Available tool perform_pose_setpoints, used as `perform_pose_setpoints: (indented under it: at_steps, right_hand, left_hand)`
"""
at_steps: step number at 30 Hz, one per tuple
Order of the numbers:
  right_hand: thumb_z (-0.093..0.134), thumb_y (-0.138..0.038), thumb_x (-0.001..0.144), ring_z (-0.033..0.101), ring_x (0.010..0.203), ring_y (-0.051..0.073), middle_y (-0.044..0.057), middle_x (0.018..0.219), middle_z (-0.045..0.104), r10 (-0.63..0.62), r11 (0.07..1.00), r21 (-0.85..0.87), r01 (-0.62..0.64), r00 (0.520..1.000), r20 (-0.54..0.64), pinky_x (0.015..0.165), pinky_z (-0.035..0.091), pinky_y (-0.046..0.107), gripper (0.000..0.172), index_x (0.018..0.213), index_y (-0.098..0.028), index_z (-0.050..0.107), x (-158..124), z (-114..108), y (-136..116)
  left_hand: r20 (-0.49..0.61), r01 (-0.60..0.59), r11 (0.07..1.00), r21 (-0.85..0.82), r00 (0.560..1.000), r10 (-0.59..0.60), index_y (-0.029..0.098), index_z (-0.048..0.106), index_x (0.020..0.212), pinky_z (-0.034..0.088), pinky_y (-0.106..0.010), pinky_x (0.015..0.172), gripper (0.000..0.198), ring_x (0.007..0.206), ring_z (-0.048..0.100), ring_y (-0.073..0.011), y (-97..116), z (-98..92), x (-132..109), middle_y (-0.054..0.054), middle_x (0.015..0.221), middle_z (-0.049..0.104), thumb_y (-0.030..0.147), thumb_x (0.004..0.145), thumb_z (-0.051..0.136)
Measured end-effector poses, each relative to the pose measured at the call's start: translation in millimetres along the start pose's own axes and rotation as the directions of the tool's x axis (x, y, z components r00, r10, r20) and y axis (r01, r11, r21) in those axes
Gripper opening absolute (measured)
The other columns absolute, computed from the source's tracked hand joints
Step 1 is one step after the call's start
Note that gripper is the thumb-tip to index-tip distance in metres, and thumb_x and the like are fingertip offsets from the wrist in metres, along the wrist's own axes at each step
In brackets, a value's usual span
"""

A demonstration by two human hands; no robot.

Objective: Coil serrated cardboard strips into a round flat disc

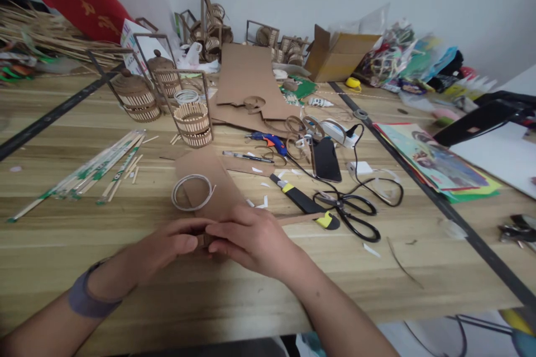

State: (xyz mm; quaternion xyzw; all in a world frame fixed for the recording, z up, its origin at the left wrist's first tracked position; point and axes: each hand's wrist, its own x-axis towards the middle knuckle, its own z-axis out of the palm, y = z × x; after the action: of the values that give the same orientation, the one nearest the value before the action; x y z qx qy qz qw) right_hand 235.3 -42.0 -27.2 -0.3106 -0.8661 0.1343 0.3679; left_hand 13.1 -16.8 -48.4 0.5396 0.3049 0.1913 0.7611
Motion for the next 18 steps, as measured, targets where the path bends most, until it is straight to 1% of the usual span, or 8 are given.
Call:
perform_pose_setpoints:
  at_steps: [4, 6, 9, 13, 15, 18]
  right_hand:
    - [0.052, -0.037, 0.102, 0.065, 0.072, 0.015, 0.007, 0.087, 0.07, -0.021, 0.998, -0.052, 0.021, 1.0, 0.002, 0.062, 0.048, 0.026, 0.028, 0.104, -0.017, 0.071, 1, 5, -6]
    - [0.051, -0.036, 0.102, 0.064, 0.072, 0.015, 0.006, 0.086, 0.07, -0.027, 0.997, -0.07, 0.027, 1.0, -0.007, 0.061, 0.047, 0.027, 0.027, 0.103, -0.018, 0.071, 2, 7, -9]
    - [0.051, -0.034, 0.103, 0.063, 0.072, 0.015, 0.006, 0.085, 0.071, -0.056, 0.994, -0.097, 0.052, 0.998, -0.039, 0.062, 0.048, 0.027, 0.026, 0.101, -0.018, 0.07, 4, 9, -13]
    - [0.053, -0.029, 0.101, 0.062, 0.068, 0.015, 0.005, 0.081, 0.071, -0.083, 0.987, -0.146, 0.071, 0.994, -0.078, 0.061, 0.048, 0.028, 0.022, 0.097, -0.016, 0.071, 5, 11, -17]
    - [0.057, -0.026, 0.099, 0.061, 0.067, 0.015, 0.005, 0.08, 0.071, -0.099, 0.983, -0.162, 0.082, 0.991, -0.094, 0.06, 0.048, 0.028, 0.018, 0.095, -0.015, 0.071, 5, 12, -18]
    - [0.061, -0.022, 0.097, 0.062, 0.072, 0.016, 0.006, 0.082, 0.072, -0.108, 0.985, -0.147, 0.09, 0.986, -0.124, 0.064, 0.05, 0.028, 0.013, 0.097, -0.015, 0.072, 3, 15, -19]
  left_hand:
    - [-0.073, 0.047, 0.996, 0.073, 0.996, -0.042, 0.02, 0.069, 0.117, 0.047, -0.04, 0.091, 0.047, 0.102, 0.061, -0.0277, -1, -0.3, 0, -0.007, 0.11, 0.072, 0.039, 0.074, 0.067]
    - [-0.095, 0.054, 0.992, 0.117, 0.994, -0.043, 0.02, 0.069, 0.115, 0.047, -0.039, 0.092, 0.045, 0.104, 0.061, -0.0282, 0, 0.1, -1, -0.007, 0.11, 0.072, 0.039, 0.074, 0.068]
    - [-0.079, 0.053, 0.987, 0.154, 0.996, -0.041, 0.019, 0.07, 0.112, 0.048, -0.037, 0.087, 0.045, 0.101, 0.062, -0.0277, 4, 1.8, -1, -0.006, 0.105, 0.072, 0.043, 0.073, 0.07]
    - [-0.054, 0.047, 0.989, 0.137, 0.998, -0.04, 0.018, 0.068, 0.112, 0.048, -0.036, 0.086, 0.046, 0.101, 0.062, -0.027, 10, 5.0, -2, -0.006, 0.106, 0.071, 0.045, 0.074, 0.071]
    - [-0.052, 0.036, 0.99, 0.138, 0.998, -0.029, 0.018, 0.066, 0.113, 0.049, -0.037, 0.087, 0.048, 0.103, 0.062, -0.0273, 12, 5.9, -4, -0.006, 0.108, 0.07, 0.043, 0.072, 0.073]
    - [-0.087, 0.011, 0.983, 0.181, 0.996, 0.005, 0.019, 0.063, 0.117, 0.049, -0.037, 0.09, 0.049, 0.106, 0.062, -0.0273, 11, 6.5, -6, -0.006, 0.114, 0.069, 0.036, 0.072, 0.074]
